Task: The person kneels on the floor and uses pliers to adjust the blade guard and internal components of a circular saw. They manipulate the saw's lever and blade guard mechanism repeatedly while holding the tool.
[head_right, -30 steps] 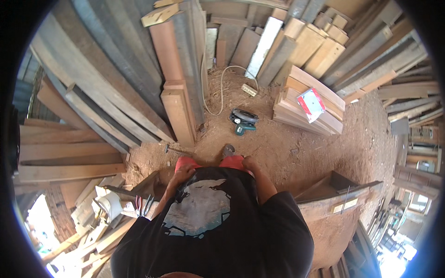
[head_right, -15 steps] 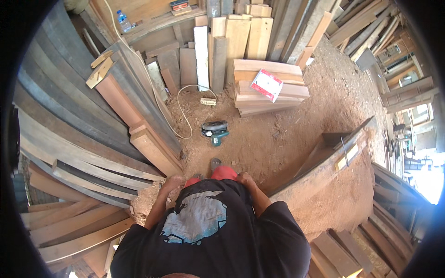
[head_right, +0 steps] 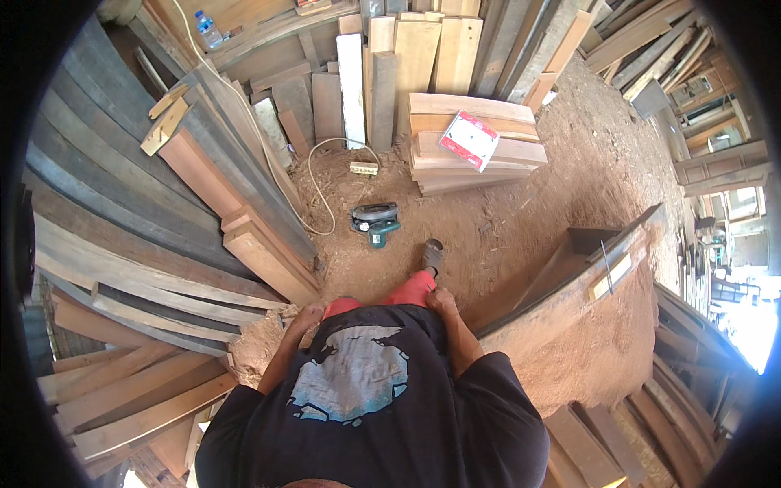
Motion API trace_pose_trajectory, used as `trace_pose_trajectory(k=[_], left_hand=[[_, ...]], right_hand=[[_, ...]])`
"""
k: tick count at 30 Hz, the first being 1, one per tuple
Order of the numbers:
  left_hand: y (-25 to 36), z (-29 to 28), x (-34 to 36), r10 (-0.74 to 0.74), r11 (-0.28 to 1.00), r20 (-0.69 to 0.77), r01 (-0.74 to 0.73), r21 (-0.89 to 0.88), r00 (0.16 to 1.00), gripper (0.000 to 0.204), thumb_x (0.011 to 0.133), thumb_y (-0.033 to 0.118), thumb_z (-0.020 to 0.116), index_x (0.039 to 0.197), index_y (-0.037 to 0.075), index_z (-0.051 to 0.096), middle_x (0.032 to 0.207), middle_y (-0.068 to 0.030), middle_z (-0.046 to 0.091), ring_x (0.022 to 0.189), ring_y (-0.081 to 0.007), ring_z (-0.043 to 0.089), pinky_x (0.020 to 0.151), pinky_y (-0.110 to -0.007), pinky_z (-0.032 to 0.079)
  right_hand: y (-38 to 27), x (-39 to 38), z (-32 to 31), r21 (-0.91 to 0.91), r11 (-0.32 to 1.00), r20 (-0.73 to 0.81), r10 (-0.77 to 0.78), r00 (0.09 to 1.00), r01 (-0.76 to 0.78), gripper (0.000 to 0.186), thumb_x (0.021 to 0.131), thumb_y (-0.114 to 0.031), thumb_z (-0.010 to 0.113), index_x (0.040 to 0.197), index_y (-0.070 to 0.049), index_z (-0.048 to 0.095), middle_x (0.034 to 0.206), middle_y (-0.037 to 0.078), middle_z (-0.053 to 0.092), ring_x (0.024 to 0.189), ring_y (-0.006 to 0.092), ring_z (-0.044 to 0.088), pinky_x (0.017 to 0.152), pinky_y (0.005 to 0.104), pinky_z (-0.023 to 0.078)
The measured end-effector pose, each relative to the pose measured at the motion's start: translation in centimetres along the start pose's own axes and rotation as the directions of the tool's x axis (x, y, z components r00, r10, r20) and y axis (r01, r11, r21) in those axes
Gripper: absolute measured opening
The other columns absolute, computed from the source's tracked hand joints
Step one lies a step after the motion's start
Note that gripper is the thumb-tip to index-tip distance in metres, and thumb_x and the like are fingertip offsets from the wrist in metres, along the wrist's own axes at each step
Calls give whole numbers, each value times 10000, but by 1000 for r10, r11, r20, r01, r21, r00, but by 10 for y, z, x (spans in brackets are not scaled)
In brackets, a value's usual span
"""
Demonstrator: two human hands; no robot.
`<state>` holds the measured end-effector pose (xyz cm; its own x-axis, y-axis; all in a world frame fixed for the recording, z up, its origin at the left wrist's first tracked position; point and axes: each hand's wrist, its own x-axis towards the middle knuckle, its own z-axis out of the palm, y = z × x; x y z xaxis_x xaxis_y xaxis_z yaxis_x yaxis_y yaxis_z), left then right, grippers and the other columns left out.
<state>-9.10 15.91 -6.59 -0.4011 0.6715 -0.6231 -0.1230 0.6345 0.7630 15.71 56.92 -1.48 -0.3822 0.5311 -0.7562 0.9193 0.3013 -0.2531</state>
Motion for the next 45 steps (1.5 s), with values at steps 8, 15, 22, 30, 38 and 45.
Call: trace_pose_trajectory(k=[8,15,22,30,38,45], left_hand=[[78,62,49,-179,973,91,163,161,980,453,991,381,510,1040,-34,685,916,-112,673,887,-202,629,842,-377,518],[128,183,102,-103,985,77,91,144,992,519,981,356,492,1371,30,594,1278,-245,667,1190,-347,657,1018,-428,496],[207,200,97,-146,988,-162,153,32,976,456,949,355,504,1213,39,702,1183,-237,705,1121,-366,674,978,-433,508],[188,213,96,-268,956,-178,239,-169,947,449,910,393,516,1122,56,723,1167,-204,714,1131,-358,673,965,-434,510],[170,224,70,-320,944,-197,293,-154,927,523,975,388,502,1366,59,612,1322,-208,648,1229,-353,612,1067,-432,461],[126,245,49,-244,952,-163,204,-229,956,555,1017,409,468,1436,54,550,1446,-200,576,1359,-351,536,1164,-425,391]], right_hand=[[20,87,-74,-94,989,148,-97,984,112,499,888,-351,563,1216,-2,701,1204,293,684,1183,417,652,1007,455,518],[25,153,-179,27,961,210,-273,939,274,431,888,-328,564,1081,21,726,1086,298,710,1046,409,703,906,485,552],[62,265,-223,-306,876,151,-341,928,372,341,888,-249,526,990,12,721,1078,291,708,1025,410,697,889,504,551],[-16,216,-239,-309,822,185,-441,878,478,339,912,-276,531,1018,-17,721,1083,246,722,973,374,716,842,458,560],[-32,196,-166,-245,786,400,-452,798,568,339,968,-288,541,1063,10,670,969,264,701,876,371,714,766,452,554],[-44,176,-139,-275,715,309,-567,764,643,393,997,-340,543,1107,19,660,995,273,701,945,430,693,824,474,544]])
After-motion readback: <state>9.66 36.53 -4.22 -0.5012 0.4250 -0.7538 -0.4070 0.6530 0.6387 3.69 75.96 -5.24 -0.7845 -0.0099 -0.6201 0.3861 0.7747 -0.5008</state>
